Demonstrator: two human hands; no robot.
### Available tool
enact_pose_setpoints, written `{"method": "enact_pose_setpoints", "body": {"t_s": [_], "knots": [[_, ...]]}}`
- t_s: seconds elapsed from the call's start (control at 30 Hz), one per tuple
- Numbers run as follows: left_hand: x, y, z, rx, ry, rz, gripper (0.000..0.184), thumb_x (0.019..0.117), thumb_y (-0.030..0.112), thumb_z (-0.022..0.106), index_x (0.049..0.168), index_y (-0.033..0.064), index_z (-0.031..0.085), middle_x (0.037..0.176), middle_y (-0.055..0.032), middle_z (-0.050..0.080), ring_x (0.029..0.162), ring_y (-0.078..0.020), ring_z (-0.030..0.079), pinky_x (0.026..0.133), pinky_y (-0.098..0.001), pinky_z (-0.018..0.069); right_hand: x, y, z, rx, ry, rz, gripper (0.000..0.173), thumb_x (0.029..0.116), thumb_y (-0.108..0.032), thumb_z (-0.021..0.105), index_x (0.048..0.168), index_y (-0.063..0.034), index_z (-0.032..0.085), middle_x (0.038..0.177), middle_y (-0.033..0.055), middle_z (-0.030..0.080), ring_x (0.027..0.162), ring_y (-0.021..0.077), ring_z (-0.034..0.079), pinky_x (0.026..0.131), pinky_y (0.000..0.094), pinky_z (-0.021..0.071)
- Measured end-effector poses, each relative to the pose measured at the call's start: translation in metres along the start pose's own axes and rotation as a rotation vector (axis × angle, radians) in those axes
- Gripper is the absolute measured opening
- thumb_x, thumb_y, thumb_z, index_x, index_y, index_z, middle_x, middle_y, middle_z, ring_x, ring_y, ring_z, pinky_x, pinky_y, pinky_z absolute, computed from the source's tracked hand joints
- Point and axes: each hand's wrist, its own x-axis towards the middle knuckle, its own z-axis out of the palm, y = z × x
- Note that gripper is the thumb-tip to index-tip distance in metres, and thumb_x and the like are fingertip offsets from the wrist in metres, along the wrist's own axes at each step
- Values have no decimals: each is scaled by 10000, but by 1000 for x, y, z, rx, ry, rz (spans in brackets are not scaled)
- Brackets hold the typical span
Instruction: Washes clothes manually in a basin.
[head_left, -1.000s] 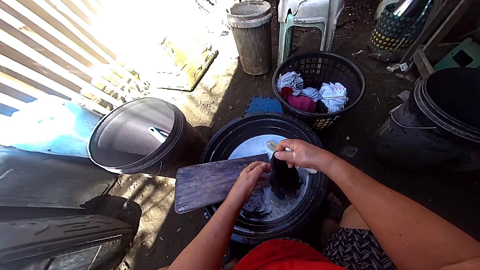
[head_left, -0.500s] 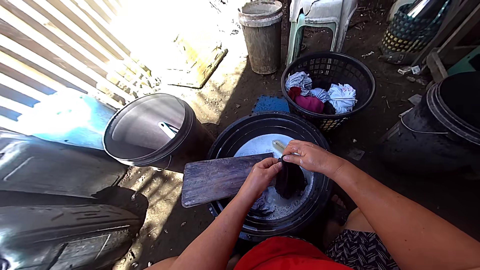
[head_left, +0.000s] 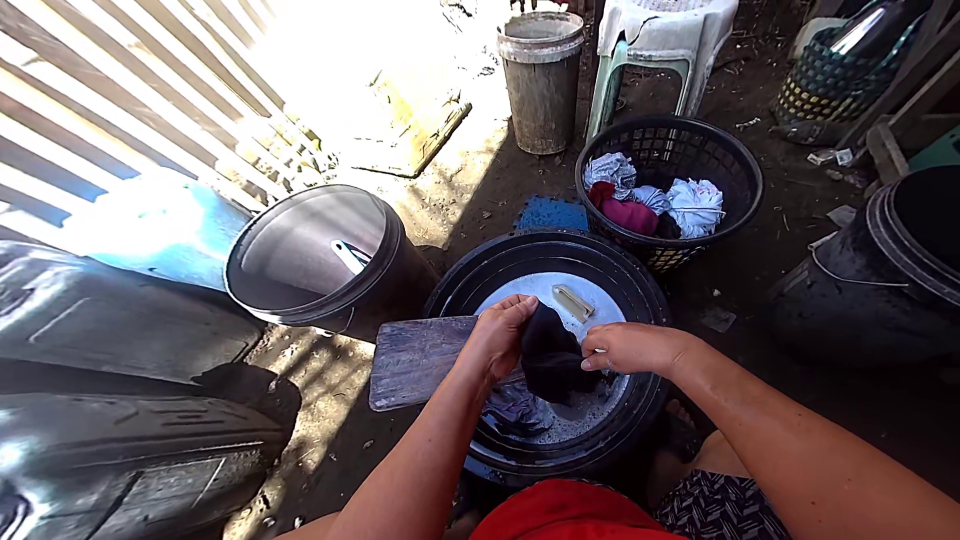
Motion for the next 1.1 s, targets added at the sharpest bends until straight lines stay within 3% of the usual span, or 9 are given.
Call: {"method": "enact_pose_setpoints", "body": {"t_s": [0.13,0.2,0.4,0.6,0.67,0.77,0.9,1.0,1.1], "knots": [[-9,14,4,450,-229,53,153,1037,124,557,931,56,643,758,-32,639,687,-101,607,658,-286,521,-4,-3,-12,343,201,-5,452,1012,-122,640,1443,-30,543,1386,172,608,1217,275,609,1031,458,481],[-13,20,10,508,-253,70,140,1030,136,588,933,62,657,788,-29,647,715,-99,610,682,-294,525,-6,-14,-17,611,240,-19,599,980,-51,646,1536,-114,433,1456,99,569,1062,166,636,773,340,524],[-52,53,24,-3,-224,155,198,1006,104,547,872,85,691,722,-32,681,629,-74,651,591,-250,577,15,-12,10,244,428,88,238,908,-109,706,1139,-50,708,1122,161,706,1093,312,668,938,578,516],[-46,73,-19,-328,144,394,209,1049,146,484,913,127,642,829,-8,685,785,-108,685,752,-316,599,17,14,6,90,138,422,466,926,-56,671,1383,-93,587,1360,216,609,1271,406,585,1012,645,466],[-33,58,-43,-300,270,379,170,1040,149,505,918,135,623,822,4,670,778,-103,673,751,-321,590,8,13,-11,177,172,436,383,952,-19,609,1335,-34,620,1260,236,648,1177,389,625,979,609,484],[-14,18,-65,-128,416,278,154,1034,141,555,899,105,620,758,5,651,689,-89,647,678,-298,582,-3,1,-25,524,295,501,423,972,-4,549,1380,-109,596,967,136,672,677,178,599,583,335,488],[0,-21,-61,279,451,187,114,1034,156,589,1029,55,642,863,-43,664,761,-114,637,725,-324,548,-5,-19,-24,802,254,463,464,982,57,490,1402,-132,549,1036,137,648,699,168,611,582,300,501],[-10,-27,-41,704,320,314,241,1047,147,555,1235,45,666,1258,-119,638,1110,-233,614,946,-470,495,-1,-22,-22,844,219,444,494,977,56,481,1426,-147,520,971,122,623,658,153,586,552,278,486],[-31,-39,6,542,162,453,178,1026,89,523,1046,77,699,1079,-45,687,1011,-149,649,909,-375,535,4,-30,-21,774,197,433,491,994,41,484,1440,-161,516,1081,138,633,707,179,603,582,314,506]]}}
